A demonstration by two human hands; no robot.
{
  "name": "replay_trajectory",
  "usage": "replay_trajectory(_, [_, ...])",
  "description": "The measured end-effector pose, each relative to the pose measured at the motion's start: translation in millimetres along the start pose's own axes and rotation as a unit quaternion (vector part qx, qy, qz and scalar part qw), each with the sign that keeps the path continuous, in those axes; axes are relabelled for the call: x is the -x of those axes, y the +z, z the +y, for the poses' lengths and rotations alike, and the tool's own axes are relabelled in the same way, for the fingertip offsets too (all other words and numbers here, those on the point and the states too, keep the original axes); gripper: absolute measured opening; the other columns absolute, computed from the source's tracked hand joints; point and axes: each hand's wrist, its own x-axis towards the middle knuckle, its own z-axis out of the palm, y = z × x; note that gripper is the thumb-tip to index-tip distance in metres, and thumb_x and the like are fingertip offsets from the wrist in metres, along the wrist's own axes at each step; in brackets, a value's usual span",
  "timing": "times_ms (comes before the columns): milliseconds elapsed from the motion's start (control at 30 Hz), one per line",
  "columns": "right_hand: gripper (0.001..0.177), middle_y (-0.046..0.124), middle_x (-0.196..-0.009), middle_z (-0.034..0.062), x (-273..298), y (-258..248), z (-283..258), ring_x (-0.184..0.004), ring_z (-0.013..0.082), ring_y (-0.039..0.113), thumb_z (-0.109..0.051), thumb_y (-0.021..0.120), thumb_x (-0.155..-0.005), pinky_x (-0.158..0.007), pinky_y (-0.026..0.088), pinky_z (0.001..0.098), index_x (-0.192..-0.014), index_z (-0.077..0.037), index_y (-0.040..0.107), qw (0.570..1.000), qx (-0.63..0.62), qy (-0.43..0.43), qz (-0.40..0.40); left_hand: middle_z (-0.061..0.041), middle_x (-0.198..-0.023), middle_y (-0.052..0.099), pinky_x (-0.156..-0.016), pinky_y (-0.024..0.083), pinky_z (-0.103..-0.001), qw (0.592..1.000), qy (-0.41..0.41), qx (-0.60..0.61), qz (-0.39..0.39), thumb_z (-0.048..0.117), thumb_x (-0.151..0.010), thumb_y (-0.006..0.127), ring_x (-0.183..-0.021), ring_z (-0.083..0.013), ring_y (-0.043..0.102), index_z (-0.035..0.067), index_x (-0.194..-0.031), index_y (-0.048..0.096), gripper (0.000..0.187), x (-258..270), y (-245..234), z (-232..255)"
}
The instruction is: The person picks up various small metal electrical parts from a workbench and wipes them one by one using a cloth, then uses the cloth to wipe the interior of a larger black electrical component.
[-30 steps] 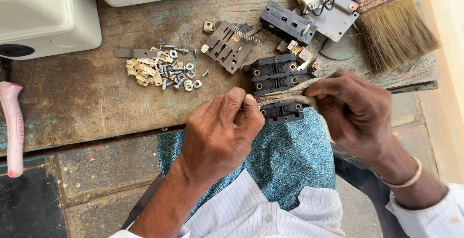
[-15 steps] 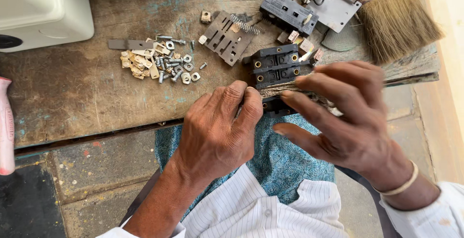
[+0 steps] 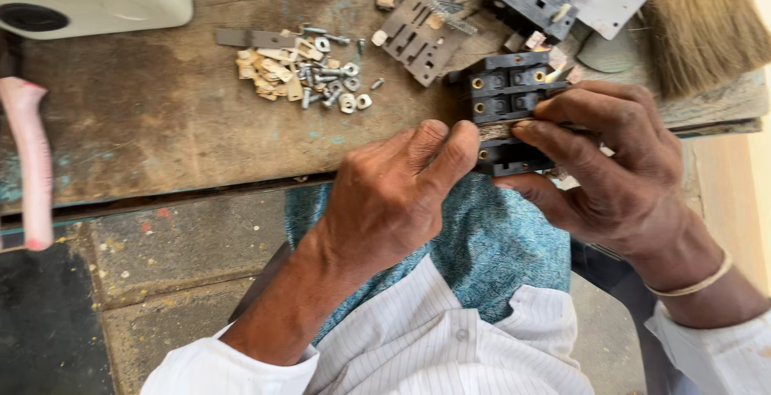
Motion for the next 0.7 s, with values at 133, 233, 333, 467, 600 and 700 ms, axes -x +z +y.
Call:
replay_trajectory(133, [0.051, 0.063, -0.103, 0.0143, 0, -5, -2, -0.097, 0.0325, 0.066, -0.036, 0.09, -0.072, -0.082, 0.058, 0.0428, -0.103, -0.001, 0.073, 0.999, 0.009, 0.013, -0.03, -0.013, -0.101, 0.065, -0.063, 0.056, -0.035, 1.0, -0.016, 0.009, -0.004, -0.008, -0.093, 0.062, -0.076, -0.0221, 0.067, -0.001, -0.14, 0.056, 0.048, 9, -9, 0])
replay_trajectory(233, [0.05, 0.062, -0.103, 0.0156, 1, -5, 0, -0.096, 0.0324, 0.066, -0.034, 0.092, -0.072, -0.082, 0.058, 0.0432, -0.102, 0.001, 0.073, 0.999, 0.007, 0.02, -0.033, -0.013, -0.094, 0.064, -0.056, 0.055, -0.031, 0.999, -0.028, -0.021, -0.031, -0.009, -0.094, 0.065, -0.069, -0.0184, 0.066, -0.007, -0.141, 0.057, 0.048, 17, -19, 1])
replay_trajectory(333, [0.051, 0.062, -0.104, 0.0166, 3, -6, 1, -0.097, 0.0319, 0.066, -0.034, 0.092, -0.071, -0.082, 0.058, 0.0428, -0.103, 0.001, 0.073, 0.999, 0.005, 0.016, -0.038, -0.012, -0.093, 0.064, -0.058, 0.054, -0.035, 0.996, -0.021, -0.081, -0.025, -0.006, -0.087, 0.064, -0.072, -0.0209, 0.067, -0.005, -0.138, 0.06, 0.05, 29, -30, 6])
replay_trajectory(467, [0.051, 0.063, -0.103, 0.0166, 3, -6, 0, -0.096, 0.0314, 0.066, -0.035, 0.092, -0.07, -0.08, 0.058, 0.0419, -0.101, 0.001, 0.073, 0.999, 0.011, 0.02, -0.049, -0.013, -0.089, 0.066, -0.053, 0.054, -0.031, 0.993, -0.017, -0.104, -0.049, -0.007, -0.09, 0.063, -0.064, -0.0176, 0.064, -0.007, -0.135, 0.061, 0.045, 39, -34, 2])
replay_trajectory(600, [0.051, 0.062, -0.103, 0.0155, -2, -2, -2, -0.097, 0.0306, 0.066, -0.033, 0.091, -0.07, -0.084, 0.058, 0.0433, -0.103, 0.001, 0.073, 0.999, -0.018, 0.014, -0.042, -0.017, -0.09, 0.069, -0.051, 0.056, -0.026, 0.993, -0.016, -0.109, -0.046, -0.011, -0.091, 0.064, -0.062, -0.0162, 0.064, -0.01, -0.133, 0.063, 0.042, 54, -35, -2])
replay_trajectory(700, [0.051, 0.062, -0.104, 0.0134, -5, 0, -6, -0.099, 0.0313, 0.066, -0.034, 0.091, -0.069, -0.086, 0.059, 0.0429, -0.104, 0.0, 0.074, 0.999, -0.022, 0.015, -0.045, -0.02, -0.096, 0.069, -0.056, 0.058, -0.026, 0.993, -0.045, -0.1, -0.044, -0.014, -0.082, 0.06, -0.068, -0.0191, 0.068, -0.011, -0.131, 0.062, 0.049, 67, -42, -3])
